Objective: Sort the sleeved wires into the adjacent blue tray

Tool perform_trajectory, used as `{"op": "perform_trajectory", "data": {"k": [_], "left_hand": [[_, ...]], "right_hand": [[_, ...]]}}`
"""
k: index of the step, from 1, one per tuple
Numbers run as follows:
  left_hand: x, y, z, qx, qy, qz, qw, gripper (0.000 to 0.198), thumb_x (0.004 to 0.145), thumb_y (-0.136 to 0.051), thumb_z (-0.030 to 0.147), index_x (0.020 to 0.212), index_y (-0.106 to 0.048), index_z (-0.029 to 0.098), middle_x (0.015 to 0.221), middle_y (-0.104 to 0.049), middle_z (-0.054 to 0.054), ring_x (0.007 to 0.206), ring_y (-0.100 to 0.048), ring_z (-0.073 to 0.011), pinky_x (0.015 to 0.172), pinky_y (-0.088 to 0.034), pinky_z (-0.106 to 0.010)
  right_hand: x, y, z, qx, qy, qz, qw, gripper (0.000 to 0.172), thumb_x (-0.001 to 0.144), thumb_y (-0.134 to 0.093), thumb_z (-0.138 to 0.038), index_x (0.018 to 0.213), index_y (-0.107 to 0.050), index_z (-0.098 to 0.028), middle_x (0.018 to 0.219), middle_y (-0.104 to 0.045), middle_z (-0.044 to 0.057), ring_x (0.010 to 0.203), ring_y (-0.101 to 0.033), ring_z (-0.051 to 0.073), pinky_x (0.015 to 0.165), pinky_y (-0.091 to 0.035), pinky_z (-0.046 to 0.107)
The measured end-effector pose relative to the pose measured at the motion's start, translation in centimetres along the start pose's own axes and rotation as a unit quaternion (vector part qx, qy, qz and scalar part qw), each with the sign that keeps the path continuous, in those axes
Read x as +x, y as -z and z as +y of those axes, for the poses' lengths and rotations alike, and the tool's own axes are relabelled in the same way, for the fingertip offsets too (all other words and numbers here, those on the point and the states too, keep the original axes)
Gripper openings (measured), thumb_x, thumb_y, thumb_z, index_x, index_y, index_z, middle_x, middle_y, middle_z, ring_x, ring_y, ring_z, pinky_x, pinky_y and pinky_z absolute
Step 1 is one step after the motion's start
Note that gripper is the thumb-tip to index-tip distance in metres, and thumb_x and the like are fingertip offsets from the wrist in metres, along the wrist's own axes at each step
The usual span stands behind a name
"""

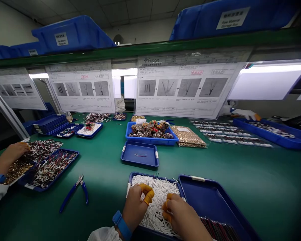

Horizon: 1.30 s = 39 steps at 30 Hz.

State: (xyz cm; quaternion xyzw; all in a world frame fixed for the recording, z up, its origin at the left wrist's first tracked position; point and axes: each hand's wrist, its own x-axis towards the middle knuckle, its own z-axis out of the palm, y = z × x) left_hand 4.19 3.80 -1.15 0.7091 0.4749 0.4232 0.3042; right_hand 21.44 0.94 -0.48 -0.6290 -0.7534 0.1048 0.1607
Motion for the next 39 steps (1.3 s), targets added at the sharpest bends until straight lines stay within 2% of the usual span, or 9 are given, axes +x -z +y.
{"op": "perform_trajectory", "data": {"k": [3, 7, 14, 17, 20, 24, 30, 34, 39], "left_hand": [[-0.1, 0.1, 0.4, 0.004, -0.001, -0.005, 1.0, 0.01, 0.083, -0.061, 0.023, 0.082, -0.068, 0.016, 0.081, -0.068, -0.007, 0.079, -0.063, -0.0231, 0.07, -0.049, -0.033], [-0.1, 0.5, 1.1, 0.022, -0.007, -0.011, 1.0, 0.009, 0.081, -0.061, 0.02, 0.079, -0.07, 0.018, 0.079, -0.069, -0.007, 0.08, -0.062, -0.0248, 0.073, -0.047, -0.037], [-0.1, 0.5, 1.3, 0.034, -0.01, -0.023, 0.999, 0.011, 0.083, -0.059, 0.023, 0.081, -0.07, 0.019, 0.08, -0.069, -0.006, 0.079, -0.062, -0.024, 0.071, -0.048, -0.035], [-0.2, 0.4, 1.2, 0.034, -0.015, -0.039, 0.999, 0.009, 0.082, -0.061, 0.021, 0.081, -0.07, 0.02, 0.08, -0.069, -0.006, 0.081, -0.062, -0.0248, 0.074, -0.048, -0.037], [-0.3, 0.2, 1.3, 0.033, -0.018, -0.053, 0.998, 0.008, 0.082, -0.062, 0.019, 0.082, -0.069, 0.02, 0.082, -0.07, -0.006, 0.081, -0.062, -0.0242, 0.08, -0.047, -0.04], [-0.3, 0.2, 1.3, 0.034, -0.022, -0.058, 0.997, 0.009, 0.083, -0.06, 0.02, 0.081, -0.069, 0.019, 0.082, -0.07, -0.006, 0.081, -0.062, -0.0244, 0.081, -0.047, -0.041], [-0.3, 0.2, 1.2, 0.037, -0.028, -0.064, 0.997, 0.008, 0.082, -0.061, 0.018, 0.081, -0.069, 0.019, 0.081, -0.071, -0.005, 0.08, -0.063, -0.0235, 0.09, -0.043, -0.046], [-0.4, 0.1, 1.1, 0.036, -0.03, -0.062, 0.997, 0.008, 0.083, -0.061, 0.017, 0.081, -0.068, 0.02, 0.081, -0.071, -0.004, 0.08, -0.063, -0.0227, 0.095, -0.041, -0.049], [-0.3, 0.2, 1.4, 0.044, -0.026, -0.071, 0.996, 0.009, 0.083, -0.06, 0.015, 0.082, -0.068, 0.018, 0.082, -0.072, -0.005, 0.081, -0.062, -0.0233, 0.096, -0.039, -0.051]], "right_hand": [[0.0, 0.2, -0.9, -0.018, 0.0, 0.003, 1.0, 0.024, 0.071, -0.055, -0.002, 0.068, -0.072, -0.019, 0.082, -0.069, 0.012, 0.076, -0.066, 0.026, 0.064, -0.047, 0.031], [-0.4, 0.2, -1.7, 0.001, 0.004, 0.014, 1.0, 0.026, 0.069, -0.053, 0.002, 0.068, -0.07, -0.018, 0.084, -0.069, 0.014, 0.085, -0.063, 0.029, 0.071, -0.048, 0.035], [-0.1, 0.2, -0.5, 0.15, -0.052, 0.078, 0.984, 0.023, 0.065, -0.05, -0.002, 0.066, -0.065, -0.02, 0.076, -0.07, 0.014, 0.079, -0.064, 0.032, 0.073, -0.048, 0.044], [0.3, 0.4, 0.3, 0.265, -0.092, 0.105, 0.954, 0.017, 0.07, -0.05, -0.012, 0.076, -0.065, -0.019, 0.075, -0.071, 0.012, 0.072, -0.067, 0.03, 0.065, -0.053, 0.043], [0.7, 0.5, 0.5, 0.392, -0.105, 0.115, 0.907, 0.02, 0.073, -0.052, -0.024, 0.087, -0.066, -0.017, 0.073, -0.072, 0.009, 0.066, -0.07, 0.025, 0.061, -0.056, 0.038], [0.8, 0.7, 0.4, 0.503, -0.117, 0.128, 0.846, 0.02, 0.064, -0.069, -0.033, 0.074, -0.068, -0.016, 0.062, -0.071, 0.007, 0.056, -0.068, 0.025, 0.056, -0.058, 0.04], [0.8, 1.4, 0.2, 0.6, -0.149, 0.196, 0.761, 0.039, 0.056, -0.081, -0.04, 0.085, -0.064, -0.019, 0.081, -0.076, 0.008, 0.082, -0.072, 0.029, 0.077, -0.058, 0.044], [0.8, 2.0, 0.0, 0.625, -0.162, 0.217, 0.732, 0.046, 0.052, -0.084, -0.045, 0.083, -0.063, -0.019, 0.08, -0.077, 0.009, 0.085, -0.072, 0.031, 0.08, -0.057, 0.045], [0.7, 2.5, -0.4, 0.64, -0.166, 0.222, 0.717, 0.047, 0.05, -0.086, -0.047, 0.081, -0.066, -0.018, 0.077, -0.078, 0.009, 0.08, -0.073, 0.031, 0.078, -0.057, 0.045]]}}
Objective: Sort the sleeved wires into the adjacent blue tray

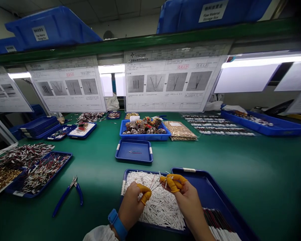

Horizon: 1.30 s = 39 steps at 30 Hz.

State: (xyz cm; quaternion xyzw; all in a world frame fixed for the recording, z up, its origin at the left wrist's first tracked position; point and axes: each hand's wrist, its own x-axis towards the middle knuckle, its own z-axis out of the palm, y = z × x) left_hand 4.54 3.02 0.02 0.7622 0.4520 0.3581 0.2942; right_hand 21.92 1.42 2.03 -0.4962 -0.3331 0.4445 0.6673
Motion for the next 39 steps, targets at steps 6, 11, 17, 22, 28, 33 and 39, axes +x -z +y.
{"op": "perform_trajectory", "data": {"k": [6, 11, 17, 22, 28, 33, 39], "left_hand": [[0.08, 0.23, 0.27, 0.008, 0.004, -0.015, 1.0, 0.01, 0.083, -0.06, 0.012, 0.081, -0.068, 0.018, 0.081, -0.071, -0.006, 0.082, -0.062, -0.0236, 0.091, -0.043, -0.046], [0.09, 0.29, 0.32, 0.011, 0.003, -0.021, 1.0, 0.011, 0.083, -0.06, 0.01, 0.081, -0.068, 0.017, 0.081, -0.071, -0.006, 0.083, -0.062, -0.0237, 0.089, -0.044, -0.044], [0.1, 0.37, 0.49, 0.013, 0.002, -0.025, 1.0, 0.01, 0.084, -0.06, 0.01, 0.082, -0.068, 0.016, 0.082, -0.071, -0.007, 0.083, -0.061, -0.0236, 0.087, -0.044, -0.043], [0.1, 0.43, 0.59, 0.016, 0.005, -0.026, 1.0, 0.009, 0.084, -0.06, 0.011, 0.082, -0.068, 0.015, 0.082, -0.071, -0.007, 0.083, -0.061, -0.0242, 0.086, -0.045, -0.044], [0.12, 0.36, 0.55, 0.015, 0.008, -0.024, 1.0, 0.009, 0.084, -0.06, 0.011, 0.082, -0.068, 0.016, 0.081, -0.071, -0.007, 0.084, -0.062, -0.0243, 0.089, -0.044, -0.045], [0.09, 0.27, 0.43, 0.014, 0.011, -0.019, 1.0, 0.01, 0.083, -0.06, 0.011, 0.082, -0.068, 0.017, 0.082, -0.071, -0.007, 0.083, -0.063, -0.0239, 0.092, -0.043, -0.045], [0.07, 0.3, 0.4, 0.011, 0.013, -0.016, 1.0, 0.011, 0.085, -0.058, 0.013, 0.083, -0.068, 0.017, 0.085, -0.071, -0.008, 0.085, -0.062, -0.0251, 0.086, -0.047, -0.044]], "right_hand": [[-0.02, -0.33, -0.24, 0.017, -0.016, -0.005, 1.0, 0.046, 0.045, -0.089, -0.043, 0.077, -0.067, -0.017, 0.071, -0.077, 0.007, 0.073, -0.074, 0.027, 0.072, -0.06, 0.039], [-0.1, -0.37, -0.37, 0.024, -0.024, -0.004, 0.999, 0.046, 0.046, -0.089, -0.043, 0.077, -0.067, -0.017, 0.071, -0.078, 0.007, 0.072, -0.074, 0.026, 0.071, -0.06, 0.036], [-0.11, -0.26, -0.39, 0.027, -0.028, 0.004, 0.999, 0.049, 0.044, -0.089, -0.043, 0.079, -0.067, -0.017, 0.073, -0.078, 0.006, 0.076, -0.074, 0.026, 0.07, -0.061, 0.034], [-0.15, -0.25, -0.62, 0.023, -0.037, 0.002, 0.999, 0.05, 0.042, -0.09, -0.044, 0.078, -0.068, -0.017, 0.071, -0.078, 0.006, 0.074, -0.074, 0.025, 0.067, -0.061, 0.031], [-0.2, -0.13, -0.48, 0.019, -0.039, -0.007, 0.999, 0.047, 0.045, -0.089, -0.044, 0.077, -0.069, -0.017, 0.071, -0.078, 0.006, 0.074, -0.074, 0.024, 0.068, -0.06, 0.031], [-0.13, 0.31, -0.52, 0.014, -0.049, -0.026, 0.998, 0.042, 0.045, -0.09, -0.038, 0.077, -0.073, -0.016, 0.071, -0.078, 0.006, 0.073, -0.074, 0.025, 0.07, -0.06, 0.032], [-0.12, 0.26, -0.73, 0.014, -0.075, -0.056, 0.996, 0.044, 0.046, -0.089, -0.039, 0.081, -0.075, -0.016, 0.079, -0.079, 0.009, 0.082, -0.073, 0.031, 0.083, -0.057, 0.045]]}}
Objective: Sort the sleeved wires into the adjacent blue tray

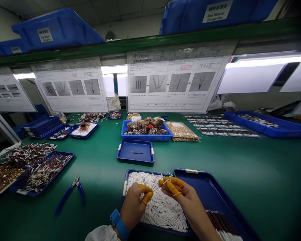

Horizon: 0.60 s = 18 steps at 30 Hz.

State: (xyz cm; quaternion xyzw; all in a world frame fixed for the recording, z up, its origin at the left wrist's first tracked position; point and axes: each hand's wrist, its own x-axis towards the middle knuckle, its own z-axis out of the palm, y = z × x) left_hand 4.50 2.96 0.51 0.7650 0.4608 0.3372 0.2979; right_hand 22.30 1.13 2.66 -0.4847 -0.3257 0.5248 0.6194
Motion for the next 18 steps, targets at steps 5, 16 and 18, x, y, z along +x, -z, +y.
{"op": "perform_trajectory", "data": {"k": [5, 16, 18], "left_hand": [[-0.05, 0.01, 0.05, 0.0, -0.003, -0.001, 1.0, 0.012, 0.084, -0.058, 0.012, 0.084, -0.068, 0.018, 0.085, -0.071, -0.007, 0.084, -0.063, -0.024, 0.09, -0.046, -0.046], [-0.19, -0.25, 0.01, 0.011, -0.004, -0.018, 1.0, 0.013, 0.08, -0.062, 0.008, 0.085, -0.07, 0.017, 0.084, -0.069, -0.007, 0.084, -0.062, -0.0235, 0.084, -0.048, -0.04], [-0.16, -0.17, 0.16, 0.012, -0.004, -0.021, 1.0, 0.013, 0.08, -0.062, 0.008, 0.085, -0.07, 0.016, 0.084, -0.069, -0.007, 0.084, -0.062, -0.0237, 0.083, -0.048, -0.039]], "right_hand": [[0.32, 0.12, 0.43, 0.016, 0.019, 0.024, 0.999, 0.046, 0.048, -0.088, -0.042, 0.086, -0.074, -0.019, 0.092, -0.078, 0.008, 0.097, -0.069, 0.031, 0.096, -0.049, 0.048], [-0.13, -0.2, 0.11, 0.01, 0.052, 0.01, 0.999, 0.046, 0.055, -0.084, -0.048, 0.087, -0.071, -0.018, 0.083, -0.079, 0.01, 0.086, -0.073, 0.029, 0.085, -0.055, 0.044], [-0.09, -0.21, 0.18, 0.008, 0.051, 0.004, 0.999, 0.044, 0.057, -0.083, -0.048, 0.087, -0.071, -0.018, 0.082, -0.079, 0.009, 0.085, -0.073, 0.029, 0.085, -0.055, 0.043]]}}
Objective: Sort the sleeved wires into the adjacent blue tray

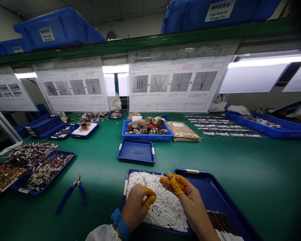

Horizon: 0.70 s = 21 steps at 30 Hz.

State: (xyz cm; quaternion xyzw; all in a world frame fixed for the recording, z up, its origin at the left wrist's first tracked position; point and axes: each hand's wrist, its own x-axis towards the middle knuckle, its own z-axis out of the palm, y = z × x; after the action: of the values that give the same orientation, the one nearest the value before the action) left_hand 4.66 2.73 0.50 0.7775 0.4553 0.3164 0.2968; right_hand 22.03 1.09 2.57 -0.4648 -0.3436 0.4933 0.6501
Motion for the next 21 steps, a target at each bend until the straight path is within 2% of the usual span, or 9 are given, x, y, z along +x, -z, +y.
{"op": "perform_trajectory", "data": {"k": [3, 11, 16, 21], "left_hand": [[-0.03, 0.13, 0.23, -0.001, -0.001, -0.005, 1.0, 0.012, 0.081, -0.062, 0.009, 0.085, -0.07, 0.016, 0.084, -0.069, -0.007, 0.083, -0.062, -0.023, 0.082, -0.048, -0.038], [-0.09, 0.13, 0.39, 0.004, 0.003, -0.009, 1.0, 0.012, 0.081, -0.063, 0.01, 0.087, -0.071, 0.017, 0.085, -0.068, -0.007, 0.083, -0.062, -0.0226, 0.078, -0.049, -0.036], [-0.06, 0.05, 0.4, 0.005, -0.001, -0.01, 1.0, 0.011, 0.081, -0.063, 0.012, 0.086, -0.071, 0.018, 0.085, -0.068, -0.007, 0.084, -0.061, -0.0228, 0.078, -0.049, -0.036], [-0.13, 0.14, 0.46, 0.003, 0.001, -0.008, 1.0, 0.013, 0.081, -0.062, 0.011, 0.086, -0.071, 0.019, 0.084, -0.068, -0.006, 0.083, -0.061, -0.0223, 0.078, -0.049, -0.036]], "right_hand": [[0.01, 0.03, 0.09, -0.003, -0.004, -0.006, 1.0, 0.042, 0.059, -0.083, -0.046, 0.088, -0.071, -0.018, 0.082, -0.079, 0.009, 0.085, -0.073, 0.028, 0.086, -0.055, 0.044], [-0.1, -0.34, 0.07, -0.003, -0.005, 0.007, 1.0, 0.043, 0.052, -0.086, -0.044, 0.082, -0.071, -0.017, 0.081, -0.079, 0.009, 0.083, -0.074, 0.03, 0.082, -0.057, 0.043], [0.12, -0.14, 0.49, 0.001, 0.004, 0.019, 1.0, 0.039, 0.057, -0.084, -0.044, 0.081, -0.07, -0.018, 0.078, -0.079, 0.008, 0.082, -0.074, 0.029, 0.082, -0.057, 0.043], [0.17, 0.0, 0.57, -0.003, 0.001, 0.016, 1.0, 0.043, 0.049, -0.089, -0.039, 0.081, -0.07, -0.018, 0.08, -0.079, 0.009, 0.081, -0.074, 0.032, 0.082, -0.057, 0.046]]}}
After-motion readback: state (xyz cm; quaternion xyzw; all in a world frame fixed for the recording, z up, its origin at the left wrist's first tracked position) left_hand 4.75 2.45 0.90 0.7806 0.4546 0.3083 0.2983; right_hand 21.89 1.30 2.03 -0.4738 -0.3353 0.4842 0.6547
